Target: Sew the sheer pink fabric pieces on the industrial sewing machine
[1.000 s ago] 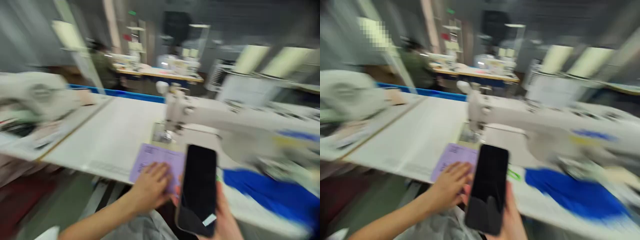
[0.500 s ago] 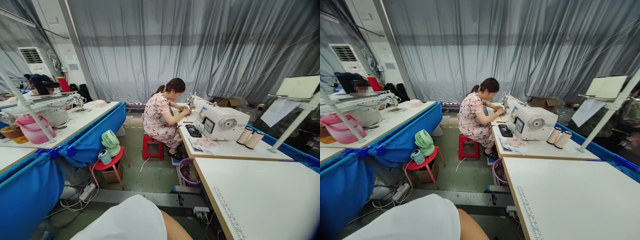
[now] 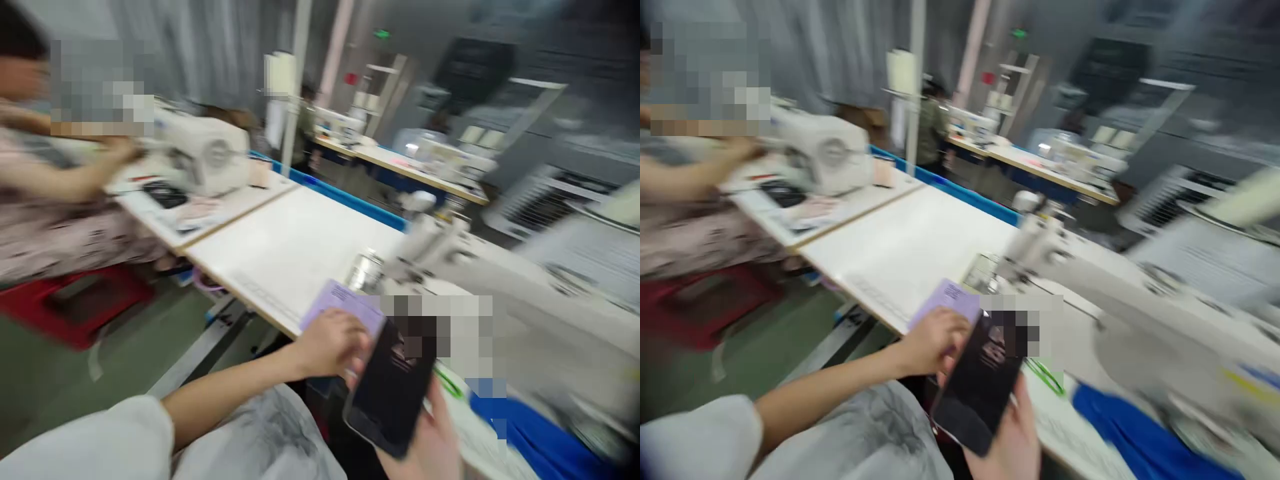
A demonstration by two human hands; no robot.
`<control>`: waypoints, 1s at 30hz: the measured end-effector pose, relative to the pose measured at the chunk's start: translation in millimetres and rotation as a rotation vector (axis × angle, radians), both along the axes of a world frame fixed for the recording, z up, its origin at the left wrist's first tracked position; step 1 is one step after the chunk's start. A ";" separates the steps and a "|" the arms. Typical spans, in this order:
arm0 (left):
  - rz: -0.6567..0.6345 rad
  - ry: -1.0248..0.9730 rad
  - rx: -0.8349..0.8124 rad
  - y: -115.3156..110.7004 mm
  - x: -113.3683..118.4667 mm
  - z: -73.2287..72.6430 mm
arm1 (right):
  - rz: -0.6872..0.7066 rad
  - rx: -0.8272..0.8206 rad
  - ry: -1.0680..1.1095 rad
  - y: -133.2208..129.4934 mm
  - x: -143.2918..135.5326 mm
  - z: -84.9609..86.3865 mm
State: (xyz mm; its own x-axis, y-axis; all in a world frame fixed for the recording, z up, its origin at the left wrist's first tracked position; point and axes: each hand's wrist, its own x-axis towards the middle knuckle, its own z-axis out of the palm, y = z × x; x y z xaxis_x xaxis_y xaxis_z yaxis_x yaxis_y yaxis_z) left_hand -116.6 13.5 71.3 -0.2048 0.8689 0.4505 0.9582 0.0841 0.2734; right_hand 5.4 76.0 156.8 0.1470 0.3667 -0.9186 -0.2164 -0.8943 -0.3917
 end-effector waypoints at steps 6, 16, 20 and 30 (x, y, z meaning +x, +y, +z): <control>-0.097 -0.197 0.232 7.3 -21.2 -14.9 | 0.311 0.188 0.984 17.4 28.7 -49.8; -0.061 -0.283 0.293 4.2 -20.3 -18.0 | 0.429 0.305 1.152 17.4 33.7 -68.5; -0.033 -0.392 0.287 0.8 -20.4 -14.7 | 0.433 0.296 1.184 18.3 29.7 -73.6; -0.047 -0.471 0.302 -2.1 -19.3 -8.9 | 0.425 0.275 1.188 16.7 24.9 -74.8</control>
State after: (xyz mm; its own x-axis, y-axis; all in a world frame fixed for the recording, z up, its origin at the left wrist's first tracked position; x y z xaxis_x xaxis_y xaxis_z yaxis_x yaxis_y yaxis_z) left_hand -135.9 11.4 62.4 -0.4083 0.7288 0.5497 0.7274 -0.1041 0.6783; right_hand 30.4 92.7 82.0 -0.8776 0.3801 -0.2919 -0.2773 -0.8995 -0.3376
